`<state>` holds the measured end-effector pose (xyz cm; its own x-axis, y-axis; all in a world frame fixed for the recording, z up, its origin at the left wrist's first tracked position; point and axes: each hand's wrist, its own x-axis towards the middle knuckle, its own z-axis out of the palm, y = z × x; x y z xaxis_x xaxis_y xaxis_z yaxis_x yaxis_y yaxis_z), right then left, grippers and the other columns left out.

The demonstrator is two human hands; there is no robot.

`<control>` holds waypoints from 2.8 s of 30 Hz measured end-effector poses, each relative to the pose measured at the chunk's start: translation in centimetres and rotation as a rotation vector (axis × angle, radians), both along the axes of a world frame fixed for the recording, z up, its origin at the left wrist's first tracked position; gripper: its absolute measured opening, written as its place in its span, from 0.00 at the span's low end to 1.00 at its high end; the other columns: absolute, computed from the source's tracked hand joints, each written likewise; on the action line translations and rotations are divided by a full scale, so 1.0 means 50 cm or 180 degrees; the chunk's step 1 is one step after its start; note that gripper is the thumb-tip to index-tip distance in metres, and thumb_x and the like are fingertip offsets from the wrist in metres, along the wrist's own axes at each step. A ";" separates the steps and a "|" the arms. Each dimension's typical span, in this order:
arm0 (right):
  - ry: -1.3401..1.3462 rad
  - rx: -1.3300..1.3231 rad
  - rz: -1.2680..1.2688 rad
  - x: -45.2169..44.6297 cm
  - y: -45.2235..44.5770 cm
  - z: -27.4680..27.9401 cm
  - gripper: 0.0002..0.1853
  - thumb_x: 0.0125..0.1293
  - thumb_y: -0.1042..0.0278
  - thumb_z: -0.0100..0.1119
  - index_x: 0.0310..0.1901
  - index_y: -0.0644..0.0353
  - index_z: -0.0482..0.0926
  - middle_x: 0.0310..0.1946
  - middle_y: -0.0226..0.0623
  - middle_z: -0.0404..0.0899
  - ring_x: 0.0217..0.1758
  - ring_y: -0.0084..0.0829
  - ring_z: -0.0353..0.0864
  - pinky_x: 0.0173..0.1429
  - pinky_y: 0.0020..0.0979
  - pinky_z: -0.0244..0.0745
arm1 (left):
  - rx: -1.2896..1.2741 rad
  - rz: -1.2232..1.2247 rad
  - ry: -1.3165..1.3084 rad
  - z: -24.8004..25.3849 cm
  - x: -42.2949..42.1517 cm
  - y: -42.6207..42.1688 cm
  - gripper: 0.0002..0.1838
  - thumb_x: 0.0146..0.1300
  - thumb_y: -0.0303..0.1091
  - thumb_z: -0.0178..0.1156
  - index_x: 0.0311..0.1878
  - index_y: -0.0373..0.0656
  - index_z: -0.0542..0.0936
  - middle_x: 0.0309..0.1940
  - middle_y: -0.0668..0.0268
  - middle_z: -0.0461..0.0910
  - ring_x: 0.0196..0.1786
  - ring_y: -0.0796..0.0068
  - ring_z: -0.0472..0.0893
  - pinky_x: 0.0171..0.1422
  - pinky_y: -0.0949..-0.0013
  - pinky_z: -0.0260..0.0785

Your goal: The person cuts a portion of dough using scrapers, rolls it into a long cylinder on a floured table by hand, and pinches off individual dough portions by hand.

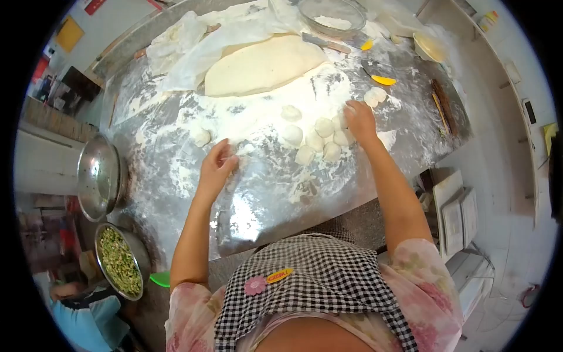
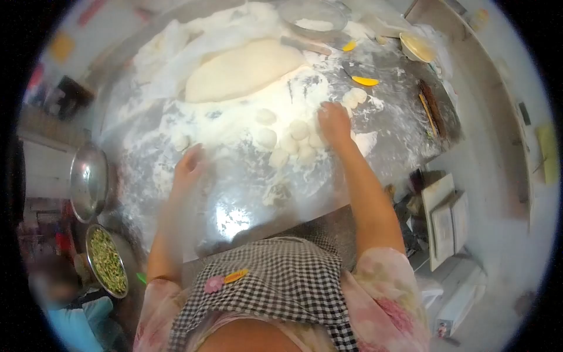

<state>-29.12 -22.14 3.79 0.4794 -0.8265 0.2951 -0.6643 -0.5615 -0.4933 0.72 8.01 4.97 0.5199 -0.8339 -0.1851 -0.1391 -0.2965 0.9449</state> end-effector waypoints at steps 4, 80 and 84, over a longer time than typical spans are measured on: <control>0.0446 0.0924 0.0407 0.096 -0.074 -0.009 0.19 0.62 0.53 0.55 0.46 0.59 0.80 0.43 0.46 0.79 0.48 0.46 0.77 0.55 0.42 0.70 | -0.0345 -0.0227 0.1082 -0.045 -0.077 -0.126 0.35 0.66 0.36 0.59 0.71 0.33 0.57 0.58 0.56 0.73 0.57 0.68 0.73 0.64 0.68 0.66; 0.0022 -0.0158 0.1539 -0.160 -0.448 0.028 0.14 0.58 0.73 0.58 0.47 0.58 0.78 0.50 0.41 0.77 0.56 0.44 0.73 0.59 0.39 0.69 | -0.0002 0.0315 -0.2269 -0.072 -0.302 -0.709 0.31 0.55 0.45 0.66 0.58 0.36 0.73 0.64 0.42 0.62 0.65 0.41 0.64 0.69 0.54 0.59; 0.0371 -0.0285 0.1168 -0.160 -0.523 0.022 0.16 0.58 0.70 0.57 0.50 0.58 0.77 0.47 0.42 0.76 0.55 0.45 0.73 0.60 0.42 0.68 | -0.0189 0.0080 -0.2315 -0.074 -0.421 -0.770 0.36 0.56 0.51 0.64 0.60 0.34 0.70 0.66 0.41 0.59 0.69 0.41 0.59 0.73 0.48 0.51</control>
<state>-37.13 -48.30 4.90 0.7727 -0.5675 0.2843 -0.4602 -0.8094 -0.3648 -20.34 -30.49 1.25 0.5135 -0.8179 0.2595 -0.7315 -0.2591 0.6306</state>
